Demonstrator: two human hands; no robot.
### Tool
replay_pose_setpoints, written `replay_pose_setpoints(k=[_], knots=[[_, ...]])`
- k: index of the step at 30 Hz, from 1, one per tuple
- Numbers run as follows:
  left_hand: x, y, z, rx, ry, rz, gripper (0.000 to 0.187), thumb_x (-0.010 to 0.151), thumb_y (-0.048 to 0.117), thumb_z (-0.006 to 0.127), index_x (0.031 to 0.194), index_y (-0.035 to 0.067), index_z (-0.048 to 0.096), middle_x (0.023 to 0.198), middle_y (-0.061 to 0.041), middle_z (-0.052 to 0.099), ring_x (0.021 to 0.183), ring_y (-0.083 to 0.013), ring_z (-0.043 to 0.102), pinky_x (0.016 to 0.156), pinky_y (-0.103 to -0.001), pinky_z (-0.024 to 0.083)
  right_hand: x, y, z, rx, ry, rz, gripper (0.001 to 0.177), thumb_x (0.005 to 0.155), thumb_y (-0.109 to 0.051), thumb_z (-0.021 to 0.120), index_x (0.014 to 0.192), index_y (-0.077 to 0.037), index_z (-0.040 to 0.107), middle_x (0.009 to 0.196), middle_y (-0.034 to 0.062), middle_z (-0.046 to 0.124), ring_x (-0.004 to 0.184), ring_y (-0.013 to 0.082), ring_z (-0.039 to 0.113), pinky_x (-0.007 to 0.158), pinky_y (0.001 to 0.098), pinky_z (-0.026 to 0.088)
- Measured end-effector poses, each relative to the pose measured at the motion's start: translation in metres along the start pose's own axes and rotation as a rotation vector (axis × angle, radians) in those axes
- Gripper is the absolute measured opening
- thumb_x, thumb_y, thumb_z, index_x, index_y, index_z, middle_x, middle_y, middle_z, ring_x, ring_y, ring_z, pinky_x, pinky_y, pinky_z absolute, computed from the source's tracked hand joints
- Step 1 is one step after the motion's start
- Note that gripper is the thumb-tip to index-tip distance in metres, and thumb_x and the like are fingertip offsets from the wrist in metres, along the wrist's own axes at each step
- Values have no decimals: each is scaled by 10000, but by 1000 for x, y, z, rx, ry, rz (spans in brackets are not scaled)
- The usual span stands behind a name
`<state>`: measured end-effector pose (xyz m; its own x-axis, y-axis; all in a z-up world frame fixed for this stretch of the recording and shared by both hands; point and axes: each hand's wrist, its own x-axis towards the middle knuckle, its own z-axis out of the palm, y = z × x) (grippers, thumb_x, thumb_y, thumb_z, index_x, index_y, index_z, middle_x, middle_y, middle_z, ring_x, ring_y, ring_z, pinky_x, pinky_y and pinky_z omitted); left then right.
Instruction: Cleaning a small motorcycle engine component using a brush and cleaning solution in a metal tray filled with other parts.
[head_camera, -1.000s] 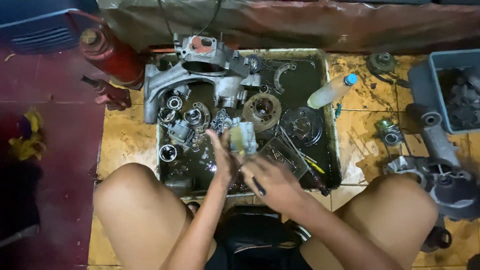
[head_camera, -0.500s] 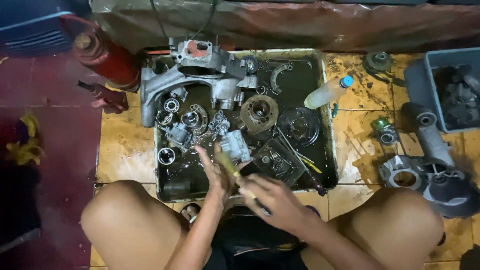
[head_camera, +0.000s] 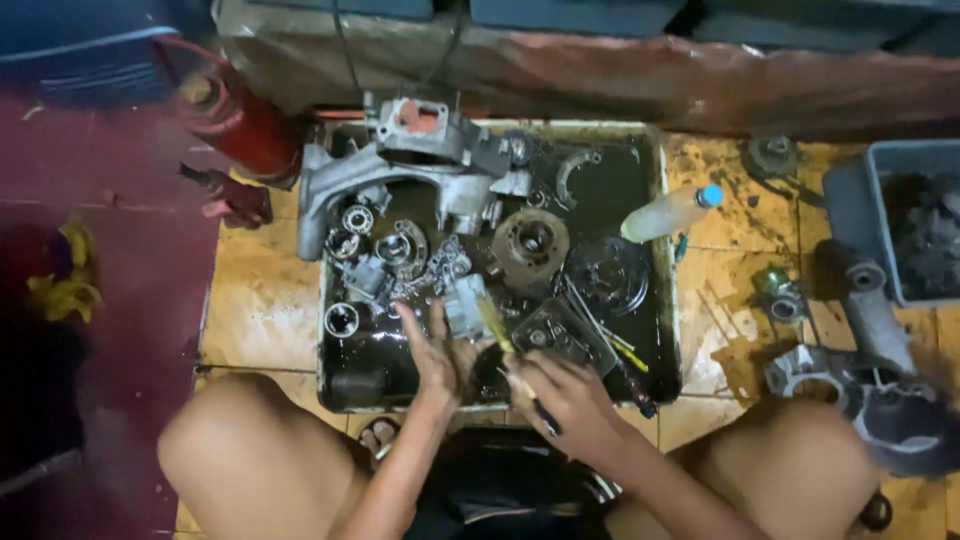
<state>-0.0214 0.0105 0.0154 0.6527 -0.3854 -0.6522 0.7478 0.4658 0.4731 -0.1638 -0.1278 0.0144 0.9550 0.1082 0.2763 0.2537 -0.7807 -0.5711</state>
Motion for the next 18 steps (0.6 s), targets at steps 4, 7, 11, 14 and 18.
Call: replay_pose_setpoints(k=[4, 7, 11, 14, 18], knots=[[6, -4, -14, 210, 73, -11, 1160, 642, 882, 146, 1571, 255, -148, 1699, -45, -50, 1526, -396, 124, 1204, -602, 283, 9, -25, 6, 6, -125, -136, 287, 972, -83, 676, 1240, 21, 658, 1147, 198, 729, 978, 344, 730, 900, 483, 607], [16, -13, -26, 37, -88, 233, 1095, 667, 851, 420, 1480, 520, -234, 1661, -166, -105, 1441, -565, 231, 914, -749, 502, 15, -29, 1, 192, -28, -137, 144, 975, -75, 667, 1102, -10, 683, 1072, 164, 731, 914, 282, 736, 792, 412, 599], [4, -4, -3, -30, 122, -38, 1151, 666, 837, 321, 1614, 245, 46, 1593, -124, 300, 1385, -394, 412, 1076, -590, 440, 8, -25, 14, -72, -116, -67, 352, 800, 45, 676, 1141, -5, 608, 1097, 165, 688, 957, 307, 695, 702, 380, 639], [7, -5, -1, 19, 62, 3, 1183, 613, 867, 299, 1596, 295, -29, 1694, -25, 5, 1527, -400, 177, 1120, -666, 376, 10, -24, 18, -17, -115, -122, 162, 950, -49, 652, 1111, -40, 638, 1097, 181, 717, 910, 282, 742, 740, 397, 661], [11, -12, -9, -25, 50, 161, 956, 779, 743, 341, 1534, 476, -182, 1678, -141, -81, 1387, -516, 428, 960, -717, 480, 20, -24, -1, -128, 37, -86, 224, 920, -39, 709, 1122, 54, 680, 1037, 212, 732, 800, 288, 746, 703, 381, 660]])
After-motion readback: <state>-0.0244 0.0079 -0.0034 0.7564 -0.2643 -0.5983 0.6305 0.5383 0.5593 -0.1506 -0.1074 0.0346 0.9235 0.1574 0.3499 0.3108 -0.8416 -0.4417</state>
